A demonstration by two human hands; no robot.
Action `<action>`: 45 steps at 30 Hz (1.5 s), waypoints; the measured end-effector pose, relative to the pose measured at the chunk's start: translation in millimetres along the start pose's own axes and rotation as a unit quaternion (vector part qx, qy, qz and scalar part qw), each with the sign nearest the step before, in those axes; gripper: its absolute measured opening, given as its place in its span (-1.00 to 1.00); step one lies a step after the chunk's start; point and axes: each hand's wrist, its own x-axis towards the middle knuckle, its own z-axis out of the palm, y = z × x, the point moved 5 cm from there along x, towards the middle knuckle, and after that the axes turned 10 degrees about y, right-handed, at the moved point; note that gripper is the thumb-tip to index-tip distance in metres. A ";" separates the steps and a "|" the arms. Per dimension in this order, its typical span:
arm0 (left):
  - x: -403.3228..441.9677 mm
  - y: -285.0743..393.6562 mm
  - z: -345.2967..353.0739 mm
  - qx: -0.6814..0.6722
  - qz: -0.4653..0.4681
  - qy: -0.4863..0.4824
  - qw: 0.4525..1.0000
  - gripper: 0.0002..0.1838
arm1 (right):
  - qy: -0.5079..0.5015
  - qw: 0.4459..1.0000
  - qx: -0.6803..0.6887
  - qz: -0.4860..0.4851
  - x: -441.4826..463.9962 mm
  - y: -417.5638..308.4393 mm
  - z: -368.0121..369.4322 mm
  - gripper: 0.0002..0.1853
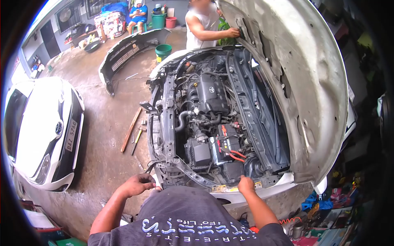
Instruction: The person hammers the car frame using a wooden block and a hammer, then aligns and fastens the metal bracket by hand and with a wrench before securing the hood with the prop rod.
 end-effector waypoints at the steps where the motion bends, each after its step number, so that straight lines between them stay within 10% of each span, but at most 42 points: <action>1: 1.9 -1.6 1.6 -0.003 0.002 -0.005 1.000 -0.80 | -0.013 1.000 -0.001 -0.018 -1.6 -1.8 6.6 -0.68; 11: 0.5 -0.1 9.5 -0.006 0.013 -0.017 1.000 -0.81 | -0.043 0.991 -0.107 -0.067 -19.3 -29.4 13.0 -0.33; 26: -4.7 7.7 13.6 0.003 0.008 0.007 1.000 -0.79 | 0.095 0.989 -0.055 -0.098 -8.4 -37.0 66.8 -0.66; 45: 7.2 26.2 33.3 0.033 0.015 -0.046 0.998 -0.83 | 0.000 0.987 -0.158 -0.032 0.3 -52.0 55.7 -0.64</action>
